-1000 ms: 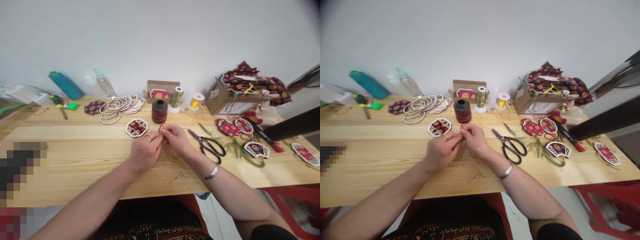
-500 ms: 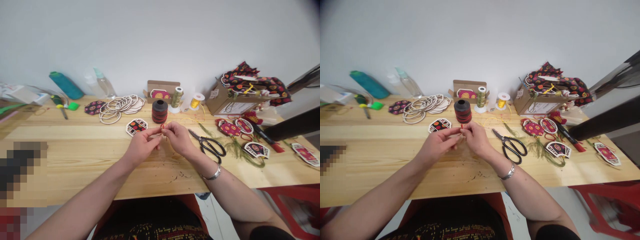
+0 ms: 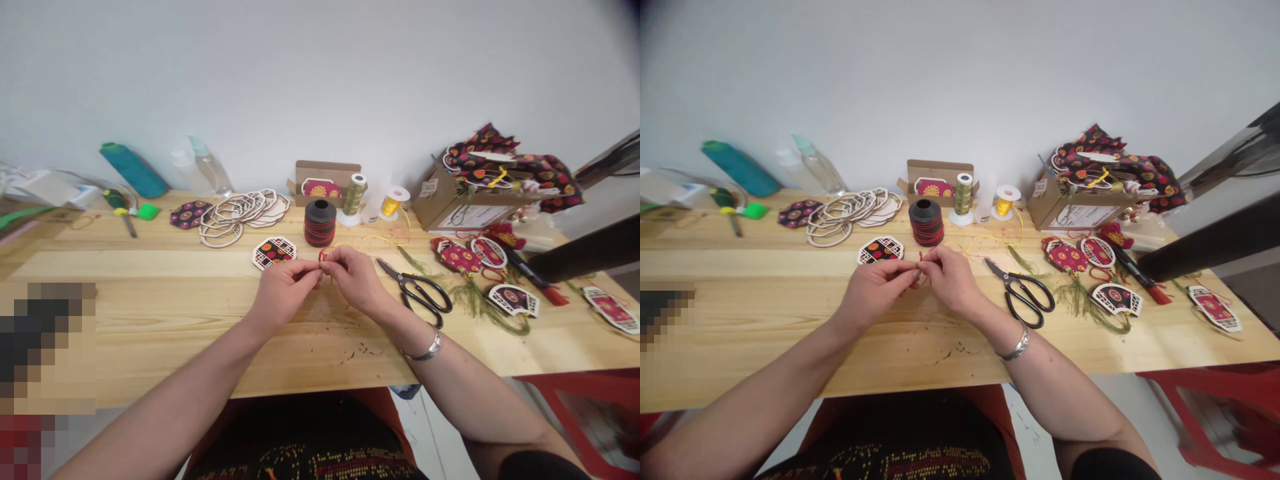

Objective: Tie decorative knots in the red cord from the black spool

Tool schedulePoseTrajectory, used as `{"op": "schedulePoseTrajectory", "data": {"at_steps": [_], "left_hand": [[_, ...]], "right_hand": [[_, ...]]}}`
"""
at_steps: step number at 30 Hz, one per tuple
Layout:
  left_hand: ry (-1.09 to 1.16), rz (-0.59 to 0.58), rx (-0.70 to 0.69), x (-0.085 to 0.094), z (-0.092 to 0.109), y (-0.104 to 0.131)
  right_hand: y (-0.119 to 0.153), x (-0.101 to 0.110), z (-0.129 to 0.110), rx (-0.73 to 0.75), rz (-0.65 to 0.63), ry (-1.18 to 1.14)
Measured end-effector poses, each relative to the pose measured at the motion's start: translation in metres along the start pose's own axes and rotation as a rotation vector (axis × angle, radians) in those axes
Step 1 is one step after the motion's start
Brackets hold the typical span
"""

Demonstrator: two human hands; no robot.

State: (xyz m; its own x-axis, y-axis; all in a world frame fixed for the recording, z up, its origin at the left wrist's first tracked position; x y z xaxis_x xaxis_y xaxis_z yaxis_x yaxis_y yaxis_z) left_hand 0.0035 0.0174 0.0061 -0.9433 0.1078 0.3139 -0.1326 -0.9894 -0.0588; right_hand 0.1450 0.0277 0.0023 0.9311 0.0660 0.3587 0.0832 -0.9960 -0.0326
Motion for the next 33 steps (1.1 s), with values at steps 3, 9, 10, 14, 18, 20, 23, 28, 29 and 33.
{"op": "schedulePoseTrajectory", "data": {"at_steps": [3, 9, 10, 14, 18, 20, 23, 28, 29, 33], "left_hand": [[-0.009, 0.007, -0.002, 0.0002, 0.0007, -0.0007], [0.044, -0.006, 0.036, 0.0026, 0.0024, -0.0030], [0.058, -0.018, 0.045, 0.0028, 0.0022, -0.0032], [0.113, -0.072, 0.079, 0.0027, 0.0015, -0.0036], [0.068, 0.032, 0.111, 0.0063, 0.0041, -0.0026], [0.051, 0.065, 0.124, 0.0075, 0.0056, -0.0016], [0.153, -0.004, 0.138, 0.0048, 0.0044, -0.0010], [0.245, -0.173, 0.151, -0.0017, -0.0027, -0.0022], [0.227, -0.176, 0.146, -0.0019, -0.0034, -0.0024], [0.164, -0.121, 0.125, 0.0000, -0.0034, -0.0022]], "right_hand": [[-0.0006, 0.0006, 0.0005, 0.010, -0.001, -0.009], [-0.0009, 0.0015, -0.0026, -0.046, -0.040, -0.085], [-0.0009, 0.0015, -0.0028, -0.059, -0.054, -0.110], [-0.0017, 0.0020, -0.0018, -0.080, -0.111, -0.186], [-0.0032, 0.0055, -0.0006, -0.054, -0.073, -0.125], [-0.0035, 0.0069, -0.0008, -0.039, -0.051, -0.079], [-0.0026, 0.0074, -0.0023, -0.013, -0.012, -0.006], [0.0003, 0.0045, -0.0047, 0.006, -0.007, 0.039], [0.0007, 0.0040, -0.0048, 0.001, -0.015, 0.032], [0.0017, 0.0031, -0.0047, 0.002, -0.030, 0.012]]}}
Point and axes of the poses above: each hand's wrist, its own y-axis away from the middle knuckle, its own x-axis out of the back of the hand, z = x × y, the point moved 2 cm from there along -y, towards the middle knuckle, and after that the axes turned 3 degrees about -x, right-handed, at the moved point
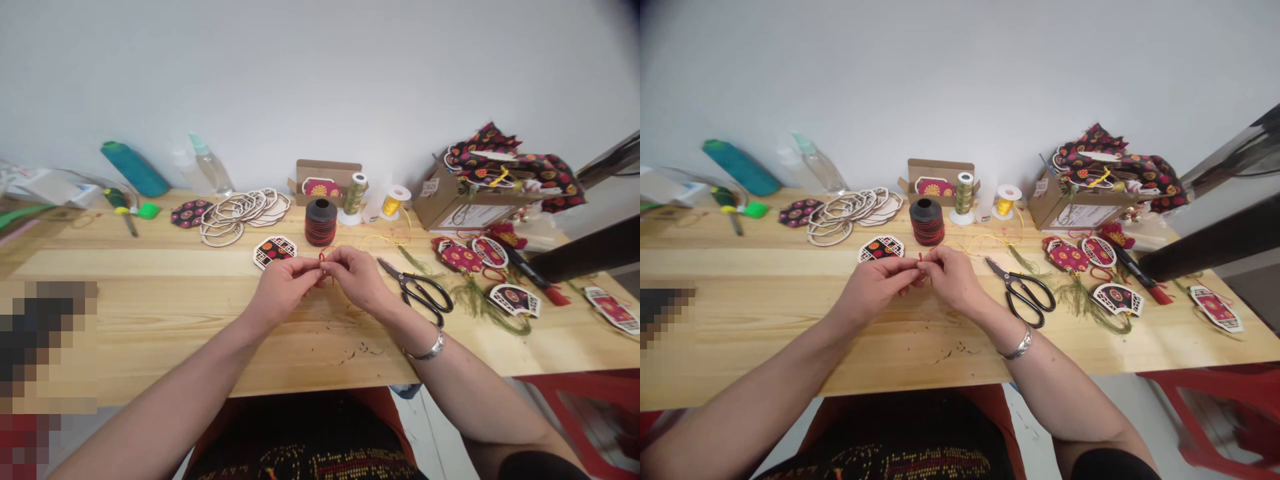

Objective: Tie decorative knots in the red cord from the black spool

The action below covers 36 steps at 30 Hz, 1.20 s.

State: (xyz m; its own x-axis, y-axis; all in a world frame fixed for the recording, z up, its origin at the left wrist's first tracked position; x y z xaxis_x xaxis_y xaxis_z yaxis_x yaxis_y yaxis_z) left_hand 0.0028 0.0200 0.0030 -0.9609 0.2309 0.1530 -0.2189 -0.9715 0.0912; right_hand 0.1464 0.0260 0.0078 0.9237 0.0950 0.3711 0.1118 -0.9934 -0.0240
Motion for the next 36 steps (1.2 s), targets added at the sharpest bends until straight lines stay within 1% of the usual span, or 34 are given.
{"op": "schedulePoseTrajectory", "data": {"at_steps": [3, 8, 12, 15, 21, 28, 36], "left_hand": [[-0.011, 0.026, -0.006, 0.0008, 0.0004, 0.0001], [0.005, 0.033, -0.004, 0.0018, -0.0013, -0.0017], [0.090, 0.015, -0.012, 0.0025, -0.0034, -0.0034], [0.174, -0.005, -0.013, 0.0026, -0.0039, -0.0049], [0.322, -0.029, 0.095, 0.0028, -0.0040, -0.0071], [0.365, -0.042, 0.142, 0.0021, -0.0021, -0.0068], [0.369, 0.010, 0.147, 0.0010, -0.0031, -0.0055]], "right_hand": [[0.0001, 0.0000, 0.0000, 0.010, 0.006, 0.001], [-0.0007, 0.0001, 0.0001, 0.002, 0.007, -0.020], [-0.0014, 0.0009, 0.0000, -0.031, -0.017, -0.084], [-0.0017, 0.0014, 0.0001, -0.072, -0.064, -0.177], [-0.0027, 0.0011, 0.0019, -0.092, -0.149, -0.312], [-0.0023, 0.0004, 0.0040, -0.094, -0.152, -0.311], [-0.0026, -0.0004, 0.0018, -0.097, -0.132, -0.325]]}}
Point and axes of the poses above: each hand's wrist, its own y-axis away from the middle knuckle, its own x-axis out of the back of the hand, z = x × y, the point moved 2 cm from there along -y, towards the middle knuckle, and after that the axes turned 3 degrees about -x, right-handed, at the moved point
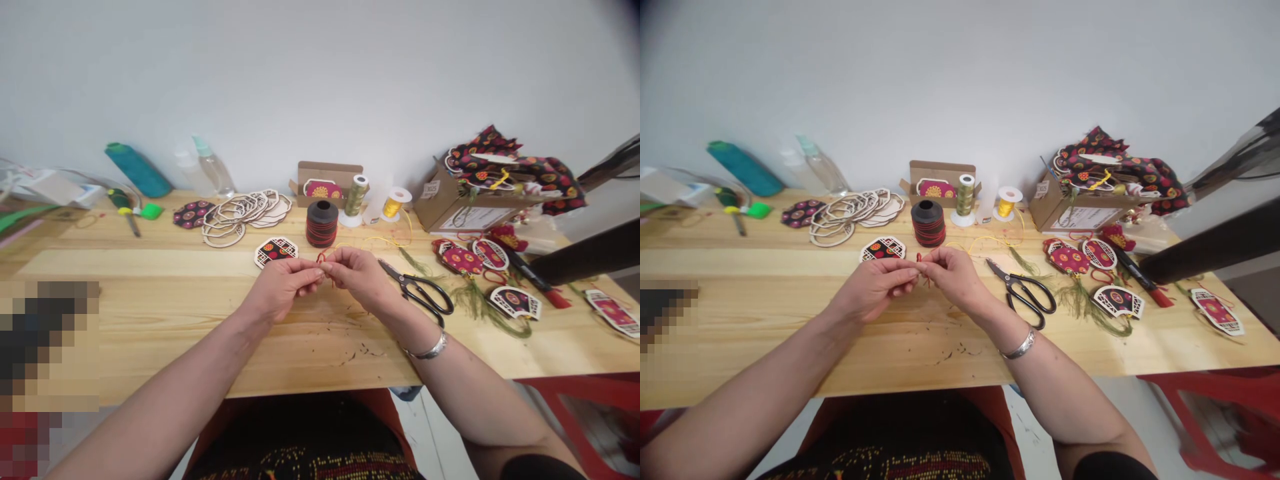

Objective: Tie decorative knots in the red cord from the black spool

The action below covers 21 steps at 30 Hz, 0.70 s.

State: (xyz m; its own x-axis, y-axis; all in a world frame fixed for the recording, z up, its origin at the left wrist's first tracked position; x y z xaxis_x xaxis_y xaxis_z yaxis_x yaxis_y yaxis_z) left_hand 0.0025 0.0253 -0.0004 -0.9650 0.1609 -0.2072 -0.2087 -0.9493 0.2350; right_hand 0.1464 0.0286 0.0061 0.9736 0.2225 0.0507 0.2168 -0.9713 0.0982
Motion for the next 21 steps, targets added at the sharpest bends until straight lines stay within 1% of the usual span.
{"op": "schedulePoseTrajectory", "data": {"at_steps": [3, 6, 9, 15, 21], "left_hand": [[0.009, 0.003, -0.003, 0.000, 0.001, -0.001], [0.017, 0.011, -0.014, 0.001, 0.002, -0.001], [0.009, 0.001, -0.031, 0.002, 0.002, -0.002], [-0.004, 0.031, -0.051, 0.004, 0.001, -0.004], [0.004, 0.064, -0.044, 0.007, -0.002, -0.006]], "right_hand": [[0.000, 0.000, 0.001, 0.001, -0.013, -0.036], [-0.001, 0.001, 0.002, -0.009, -0.058, -0.067], [-0.001, 0.004, 0.002, -0.025, -0.078, -0.045], [-0.002, 0.011, -0.002, -0.014, -0.050, 0.145], [-0.001, 0.015, -0.004, 0.050, 0.073, 0.274]]}}
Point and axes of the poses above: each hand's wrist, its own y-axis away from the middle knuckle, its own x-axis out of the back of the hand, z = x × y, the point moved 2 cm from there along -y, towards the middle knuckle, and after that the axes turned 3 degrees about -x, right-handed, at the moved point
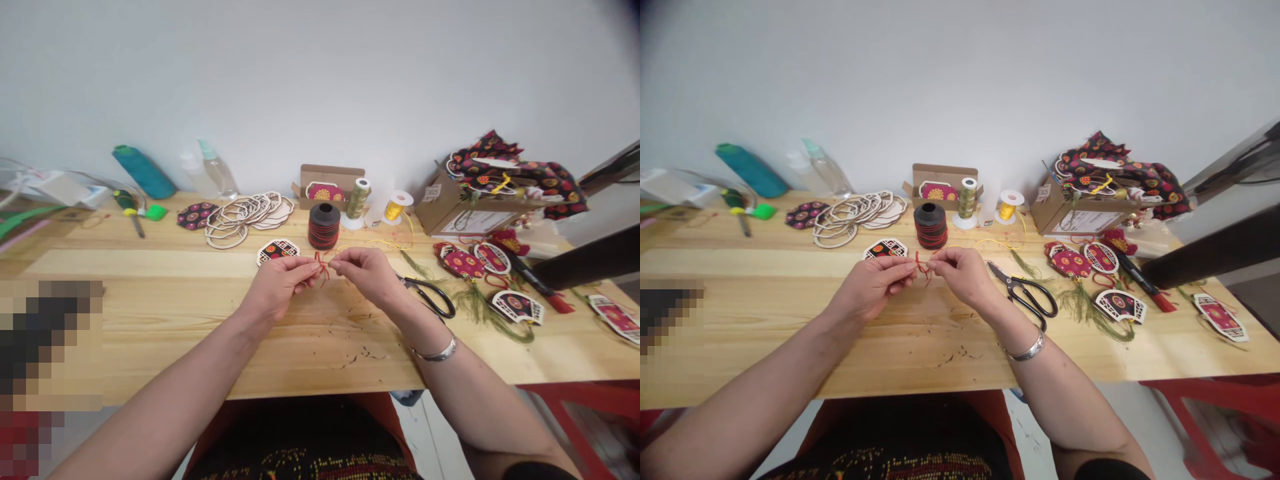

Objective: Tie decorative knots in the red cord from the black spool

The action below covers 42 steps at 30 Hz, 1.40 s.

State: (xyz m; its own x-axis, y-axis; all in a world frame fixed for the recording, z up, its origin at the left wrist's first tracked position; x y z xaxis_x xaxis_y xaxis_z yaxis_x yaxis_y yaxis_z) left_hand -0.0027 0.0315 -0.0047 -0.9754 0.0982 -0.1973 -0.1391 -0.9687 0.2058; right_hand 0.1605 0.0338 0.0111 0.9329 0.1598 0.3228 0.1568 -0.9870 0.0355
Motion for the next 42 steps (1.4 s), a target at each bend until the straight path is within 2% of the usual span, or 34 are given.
{"op": "schedulePoseTrajectory", "data": {"at_steps": [7, 14, 24, 30, 34, 37, 38, 40, 42], "left_hand": [[-0.045, 0.071, -0.021, 0.001, 0.002, 0.000], [0.011, 0.113, -0.019, 0.000, 0.002, 0.001], [0.118, 0.090, 0.043, -0.001, -0.001, -0.001], [0.206, 0.029, 0.090, -0.002, -0.006, -0.002], [0.211, 0.013, 0.107, -0.002, -0.006, -0.001], [0.199, 0.029, 0.089, -0.001, -0.005, -0.001], [0.194, 0.033, 0.083, -0.001, -0.004, -0.001], [0.177, 0.030, 0.077, -0.002, -0.003, -0.001], [0.158, 0.025, 0.074, -0.003, -0.002, 0.000]], "right_hand": [[0.008, -0.003, -0.004, 0.152, 0.155, 0.130], [0.021, -0.018, -0.009, 0.479, 0.267, 0.501], [0.027, -0.030, -0.007, 0.824, 0.276, 1.085], [0.032, -0.035, -0.010, 0.857, 0.228, 1.205], [0.034, -0.036, -0.009, 0.874, 0.180, 1.159], [0.030, -0.031, -0.010, 0.823, 0.200, 0.854], [0.027, -0.027, -0.010, 0.752, 0.231, 0.696], [0.019, -0.019, -0.008, 0.520, 0.276, 0.361], [0.010, -0.015, -0.002, 0.225, 0.203, 0.058]]}}
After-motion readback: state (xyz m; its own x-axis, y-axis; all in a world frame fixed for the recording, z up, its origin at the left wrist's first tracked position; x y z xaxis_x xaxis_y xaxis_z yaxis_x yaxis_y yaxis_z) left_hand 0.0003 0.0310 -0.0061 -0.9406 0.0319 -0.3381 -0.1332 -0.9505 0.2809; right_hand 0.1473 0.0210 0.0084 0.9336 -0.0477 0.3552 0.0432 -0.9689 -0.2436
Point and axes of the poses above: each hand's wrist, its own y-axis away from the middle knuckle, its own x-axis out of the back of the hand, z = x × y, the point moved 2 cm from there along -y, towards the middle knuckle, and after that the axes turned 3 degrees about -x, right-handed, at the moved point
